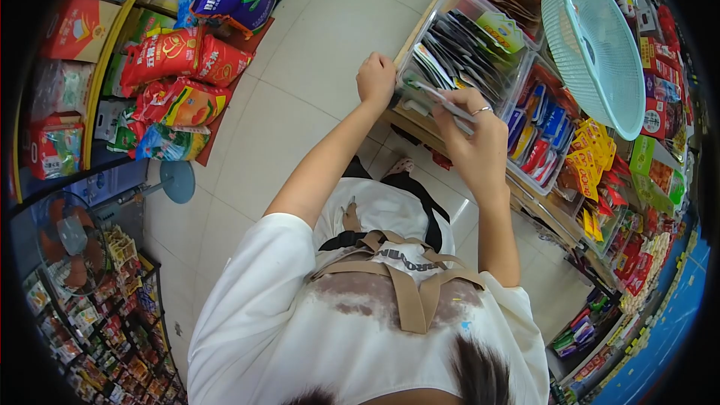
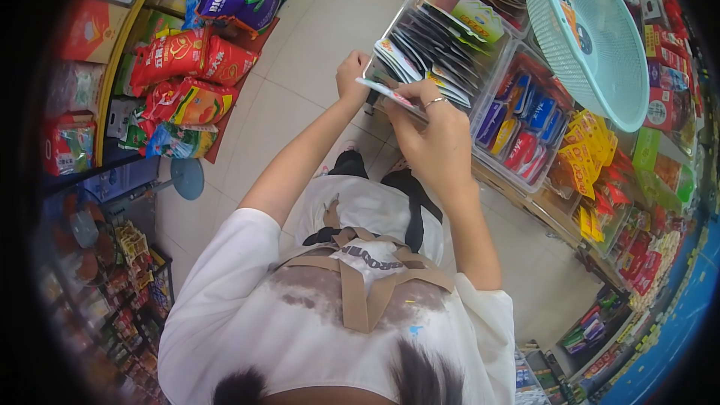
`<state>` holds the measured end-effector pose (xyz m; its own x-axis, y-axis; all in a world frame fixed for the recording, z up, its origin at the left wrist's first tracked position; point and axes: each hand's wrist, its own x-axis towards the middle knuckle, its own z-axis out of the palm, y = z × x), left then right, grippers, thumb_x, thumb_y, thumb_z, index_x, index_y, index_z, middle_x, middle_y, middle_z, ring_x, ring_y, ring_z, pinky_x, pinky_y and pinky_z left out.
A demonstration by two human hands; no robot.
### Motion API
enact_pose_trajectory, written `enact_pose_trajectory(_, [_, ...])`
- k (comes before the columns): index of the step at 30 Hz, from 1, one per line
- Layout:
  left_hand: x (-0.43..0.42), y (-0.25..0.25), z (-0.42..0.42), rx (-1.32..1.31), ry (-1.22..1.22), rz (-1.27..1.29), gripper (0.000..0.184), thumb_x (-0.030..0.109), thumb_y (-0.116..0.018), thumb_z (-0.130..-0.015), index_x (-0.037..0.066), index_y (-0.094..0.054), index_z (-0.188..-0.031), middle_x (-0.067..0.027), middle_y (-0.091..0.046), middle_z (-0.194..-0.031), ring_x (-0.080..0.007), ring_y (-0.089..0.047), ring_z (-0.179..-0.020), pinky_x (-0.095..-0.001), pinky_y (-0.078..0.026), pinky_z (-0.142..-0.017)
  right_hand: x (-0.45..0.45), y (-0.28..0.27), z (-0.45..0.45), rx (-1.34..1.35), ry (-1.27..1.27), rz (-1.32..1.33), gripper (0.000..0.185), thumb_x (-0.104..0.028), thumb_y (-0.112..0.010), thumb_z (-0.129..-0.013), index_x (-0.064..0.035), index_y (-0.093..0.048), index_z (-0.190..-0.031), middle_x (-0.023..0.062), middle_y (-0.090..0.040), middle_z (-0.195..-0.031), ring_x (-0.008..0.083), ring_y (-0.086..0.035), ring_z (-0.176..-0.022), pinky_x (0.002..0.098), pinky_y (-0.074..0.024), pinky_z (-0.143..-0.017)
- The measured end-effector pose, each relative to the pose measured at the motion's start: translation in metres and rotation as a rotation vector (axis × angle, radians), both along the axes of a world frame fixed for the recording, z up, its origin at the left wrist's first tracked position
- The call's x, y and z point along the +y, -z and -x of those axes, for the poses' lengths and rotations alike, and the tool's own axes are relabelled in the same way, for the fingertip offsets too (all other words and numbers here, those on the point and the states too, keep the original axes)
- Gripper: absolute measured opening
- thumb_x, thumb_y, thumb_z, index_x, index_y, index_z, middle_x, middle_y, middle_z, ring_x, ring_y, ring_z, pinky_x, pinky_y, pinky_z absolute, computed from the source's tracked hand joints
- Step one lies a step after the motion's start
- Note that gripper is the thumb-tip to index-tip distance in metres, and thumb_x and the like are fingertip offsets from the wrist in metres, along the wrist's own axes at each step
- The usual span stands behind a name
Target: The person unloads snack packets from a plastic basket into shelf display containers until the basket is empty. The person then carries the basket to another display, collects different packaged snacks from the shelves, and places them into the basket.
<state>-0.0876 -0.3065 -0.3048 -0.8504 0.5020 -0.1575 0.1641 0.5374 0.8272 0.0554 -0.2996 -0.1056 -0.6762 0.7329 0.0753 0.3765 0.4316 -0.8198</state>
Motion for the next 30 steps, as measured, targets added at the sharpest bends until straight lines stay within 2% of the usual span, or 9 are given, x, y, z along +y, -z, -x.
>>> enact_pose_trajectory(2, [-0.001, -0.002, -0.001, 0.001, 0.007, 0.001, 0.03, 0.024, -0.039, -0.083, 0.0, -0.056, -0.08, -0.0192, -0.059, -0.085, -0.0378, -0.055, -0.079, -0.0444, -0.043, -0.072, 0.0, 0.001, -0.002, 0.028, -0.015, -0.129, 0.012, -0.009, -0.062, -0.075, -0.0047, -0.059, -0.085, 0.0086, -0.061, -0.082, 0.0236, -0.058, -0.069, 0.0318, -0.0456, -0.057])
enact_pose_trajectory(4, [-0.001, -0.003, 0.0, -0.015, 0.016, 0.011, 0.03, 0.024, -0.039, -0.083, 0.0, -0.056, -0.08, -0.0189, -0.059, -0.085, -0.0376, -0.055, -0.079, -0.0442, -0.043, -0.072, 0.003, 0.01, -0.004, -0.019, -0.009, -0.374, 0.014, -0.013, -0.064, -0.073, -0.005, -0.06, -0.084, 0.0083, -0.057, -0.075, 0.025, -0.055, -0.067, 0.0342, -0.0442, -0.059])
enact_pose_trajectory(8, [-0.001, -0.003, 0.0, -0.059, 0.006, 0.019, 0.029, 0.024, -0.039, -0.083, 0.001, -0.055, -0.08, -0.0181, -0.06, -0.086, -0.0379, -0.055, -0.079, -0.0443, -0.042, -0.071, 0.001, 0.021, 0.0, -0.134, 0.014, -0.357, 0.016, -0.016, -0.065, -0.072, -0.0059, -0.061, -0.083, 0.0085, -0.054, -0.073, 0.0263, -0.053, -0.066, 0.0358, -0.0424, -0.061])
enact_pose_trajectory(10, [-0.001, 0.001, 0.001, -0.034, 0.023, 0.018, 0.029, 0.024, -0.039, -0.083, 0.001, -0.055, -0.08, -0.0179, -0.06, -0.086, -0.0379, -0.055, -0.079, -0.0443, -0.042, -0.071, 0.002, 0.01, -0.001, -0.179, -0.037, -0.499, 0.014, -0.016, -0.064, -0.072, -0.0073, -0.061, -0.082, 0.0076, -0.056, -0.074, 0.0257, -0.053, -0.066, 0.0347, -0.0418, -0.06])
enact_pose_trajectory(13, [-0.001, 0.007, 0.001, -0.012, 0.037, 0.017, 0.029, 0.024, -0.038, -0.083, 0.001, -0.055, -0.081, -0.0179, -0.059, -0.087, -0.038, -0.055, -0.079, -0.0445, -0.042, -0.071, 0.006, -0.002, 0.002, -0.068, -0.034, -0.548, 0.013, -0.011, -0.066, -0.07, -0.0071, -0.061, -0.082, 0.0079, -0.058, -0.076, 0.0244, -0.052, -0.066, 0.0323, -0.0417, -0.062])
enact_pose_trajectory(17, [-0.001, 0.009, 0.001, 0.017, 0.032, 0.007, 0.029, 0.024, -0.038, -0.083, 0.001, -0.055, -0.081, -0.0183, -0.059, -0.087, -0.0382, -0.055, -0.079, -0.0446, -0.042, -0.071, 0.01, 0.019, 0.001, -0.047, -0.055, -0.511, 0.013, -0.011, -0.067, -0.069, -0.0072, -0.061, -0.08, 0.0081, -0.058, -0.076, 0.0249, -0.051, -0.064, 0.0319, -0.0408, -0.06])
enact_pose_trajectory(23, [-0.001, 0.001, 0.001, 0.009, 0.031, 0.048, 0.029, 0.025, -0.038, -0.083, 0.001, -0.055, -0.081, -0.0185, -0.06, -0.084, -0.0379, -0.056, -0.079, -0.0447, -0.042, -0.072, 0.006, 0.024, -0.001, -0.126, 0.085, -0.587, 0.007, -0.014, -0.066, -0.067, -0.0113, -0.065, -0.074, 0.0041, -0.055, -0.087, 0.0249, -0.051, -0.077, 0.035, -0.0401, -0.067])
enact_pose_trajectory(25, [-0.001, 0.003, 0.001, 0.027, 0.037, 0.05, 0.029, 0.025, -0.038, -0.083, 0.001, -0.055, -0.081, -0.0184, -0.06, -0.084, -0.0377, -0.056, -0.079, -0.0447, -0.042, -0.072, 0.009, 0.026, -0.001, -0.077, 0.073, -0.617, 0.007, -0.013, -0.067, -0.065, -0.0117, -0.067, -0.072, 0.0062, -0.054, -0.1, 0.0272, -0.049, -0.088, 0.036, -0.0393, -0.076])
enact_pose_trajectory(30, [0.0, 0.009, 0.002, 0.023, 0.037, 0.036, 0.029, 0.025, -0.039, -0.083, 0.001, -0.056, -0.081, -0.0186, -0.06, -0.083, -0.0374, -0.056, -0.078, -0.0448, -0.042, -0.07, 0.008, 0.048, -0.004, -0.032, 0.106, -0.556, 0.01, -0.014, -0.068, -0.066, -0.0114, -0.068, -0.075, 0.0094, -0.053, -0.107, 0.0285, -0.048, -0.094, 0.0363, -0.0378, -0.083])
